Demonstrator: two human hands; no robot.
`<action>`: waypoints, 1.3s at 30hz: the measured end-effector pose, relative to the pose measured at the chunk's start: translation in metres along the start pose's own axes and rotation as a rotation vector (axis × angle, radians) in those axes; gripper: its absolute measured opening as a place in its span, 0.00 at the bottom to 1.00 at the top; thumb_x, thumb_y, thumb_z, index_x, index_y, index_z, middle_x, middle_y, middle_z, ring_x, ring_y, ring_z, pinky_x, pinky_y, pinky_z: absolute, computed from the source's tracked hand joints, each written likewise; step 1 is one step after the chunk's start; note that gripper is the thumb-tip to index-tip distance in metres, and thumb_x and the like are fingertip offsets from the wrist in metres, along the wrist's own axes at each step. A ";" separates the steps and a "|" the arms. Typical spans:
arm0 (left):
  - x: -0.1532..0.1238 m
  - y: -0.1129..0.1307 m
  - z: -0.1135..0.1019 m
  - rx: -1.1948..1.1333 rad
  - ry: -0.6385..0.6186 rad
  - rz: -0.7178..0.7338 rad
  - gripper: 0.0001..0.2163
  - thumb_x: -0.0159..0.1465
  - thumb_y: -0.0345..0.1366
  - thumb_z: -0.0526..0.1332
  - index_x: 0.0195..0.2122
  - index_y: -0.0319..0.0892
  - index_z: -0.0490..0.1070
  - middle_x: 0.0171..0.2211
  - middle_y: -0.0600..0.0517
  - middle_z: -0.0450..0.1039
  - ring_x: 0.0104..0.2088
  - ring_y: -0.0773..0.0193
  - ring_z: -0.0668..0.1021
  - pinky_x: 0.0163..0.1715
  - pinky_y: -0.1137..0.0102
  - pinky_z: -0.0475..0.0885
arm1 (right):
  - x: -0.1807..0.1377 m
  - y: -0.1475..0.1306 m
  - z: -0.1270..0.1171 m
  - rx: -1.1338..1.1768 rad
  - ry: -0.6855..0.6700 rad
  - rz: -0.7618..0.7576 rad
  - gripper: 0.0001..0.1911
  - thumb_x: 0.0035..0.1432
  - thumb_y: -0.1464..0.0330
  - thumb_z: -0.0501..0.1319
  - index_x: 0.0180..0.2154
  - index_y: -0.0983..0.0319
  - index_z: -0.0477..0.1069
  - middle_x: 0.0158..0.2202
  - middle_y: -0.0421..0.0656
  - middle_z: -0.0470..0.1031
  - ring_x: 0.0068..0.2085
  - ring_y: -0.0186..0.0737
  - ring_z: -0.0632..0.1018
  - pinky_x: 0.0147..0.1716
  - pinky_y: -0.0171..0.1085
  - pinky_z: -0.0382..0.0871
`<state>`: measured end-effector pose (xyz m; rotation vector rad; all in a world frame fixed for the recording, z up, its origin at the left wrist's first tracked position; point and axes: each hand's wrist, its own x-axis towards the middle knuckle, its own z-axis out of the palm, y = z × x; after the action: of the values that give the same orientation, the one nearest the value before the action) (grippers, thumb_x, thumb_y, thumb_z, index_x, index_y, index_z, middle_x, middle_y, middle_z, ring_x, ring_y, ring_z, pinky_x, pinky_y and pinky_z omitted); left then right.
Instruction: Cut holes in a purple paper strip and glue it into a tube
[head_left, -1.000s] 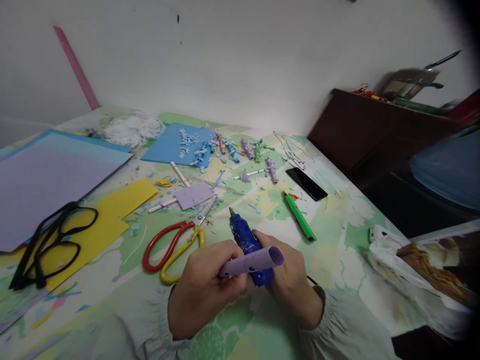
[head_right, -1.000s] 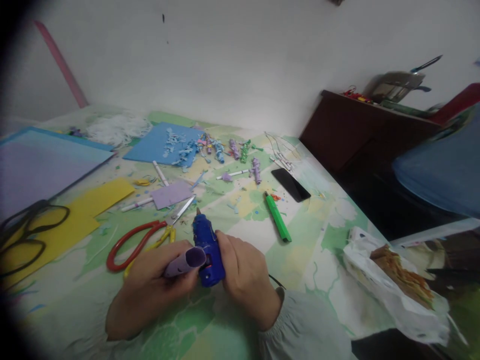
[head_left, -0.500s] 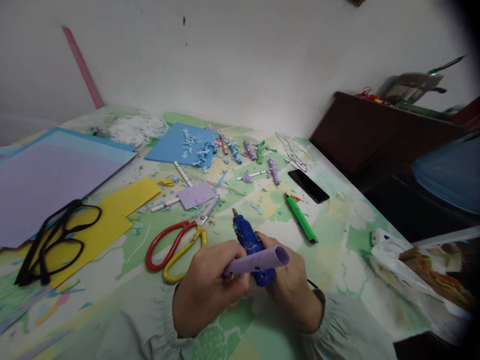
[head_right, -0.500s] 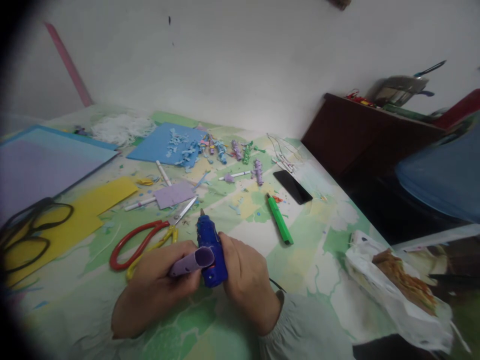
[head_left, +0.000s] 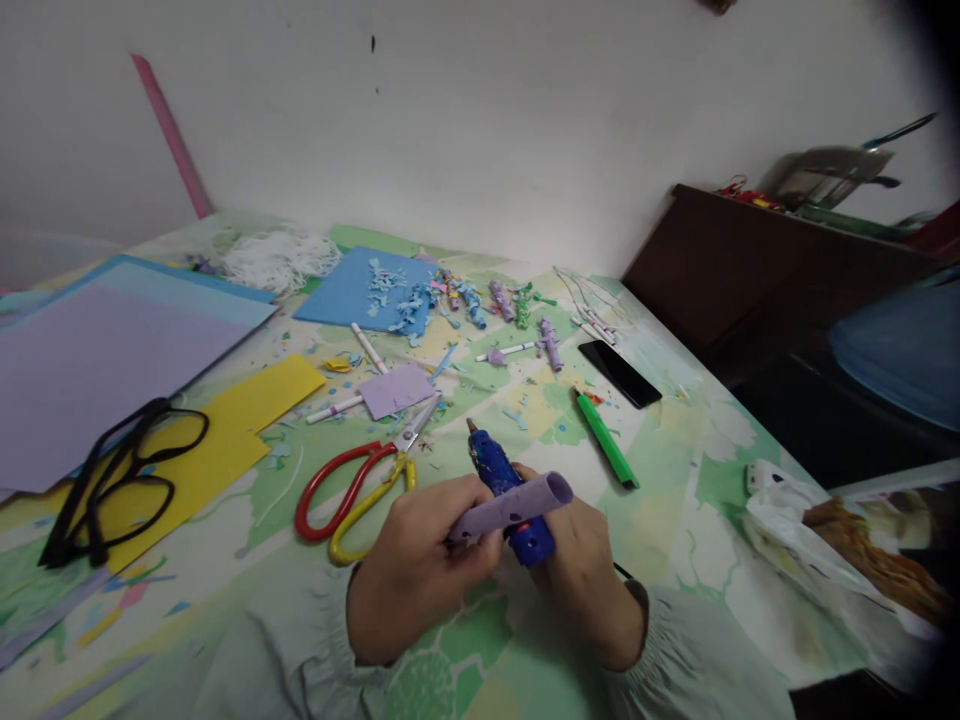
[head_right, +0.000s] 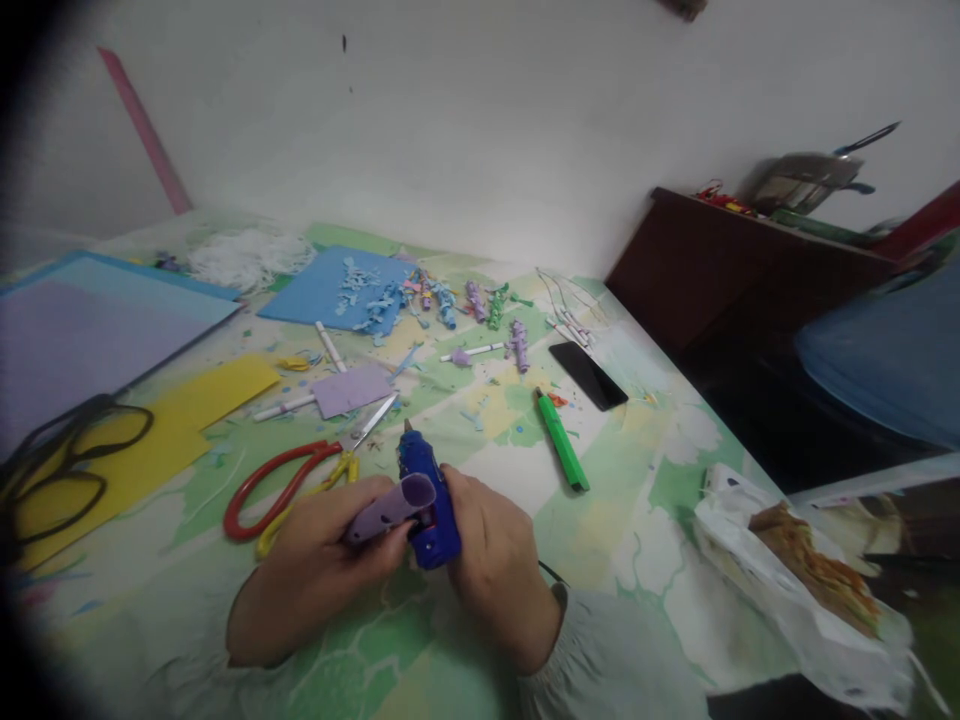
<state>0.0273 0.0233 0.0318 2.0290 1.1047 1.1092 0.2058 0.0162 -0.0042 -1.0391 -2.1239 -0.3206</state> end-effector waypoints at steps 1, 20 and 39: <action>0.000 -0.001 -0.002 -0.074 -0.021 -0.037 0.06 0.58 0.29 0.58 0.25 0.43 0.65 0.19 0.58 0.63 0.19 0.70 0.65 0.20 0.74 0.59 | 0.001 0.001 0.000 0.078 -0.015 0.065 0.18 0.63 0.72 0.52 0.54 0.66 0.62 0.41 0.52 0.78 0.38 0.44 0.80 0.35 0.39 0.75; 0.013 -0.019 -0.013 -0.722 0.338 -0.506 0.10 0.64 0.46 0.58 0.35 0.45 0.68 0.29 0.55 0.70 0.31 0.69 0.71 0.28 0.79 0.65 | 0.012 0.010 -0.019 1.451 0.038 0.877 0.10 0.55 0.63 0.64 0.31 0.65 0.74 0.24 0.41 0.70 0.17 0.24 0.60 0.16 0.31 0.51; 0.013 -0.021 -0.012 -0.792 0.313 -0.527 0.08 0.62 0.44 0.62 0.35 0.46 0.69 0.27 0.57 0.66 0.26 0.71 0.67 0.26 0.80 0.64 | 0.000 0.001 -0.034 0.584 -0.190 0.334 0.17 0.57 0.69 0.59 0.50 0.56 0.66 0.40 0.43 0.78 0.36 0.39 0.80 0.31 0.32 0.73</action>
<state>0.0135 0.0462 0.0268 0.9129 1.0267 1.3136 0.2236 -0.0002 0.0195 -1.0639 -1.9710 0.5491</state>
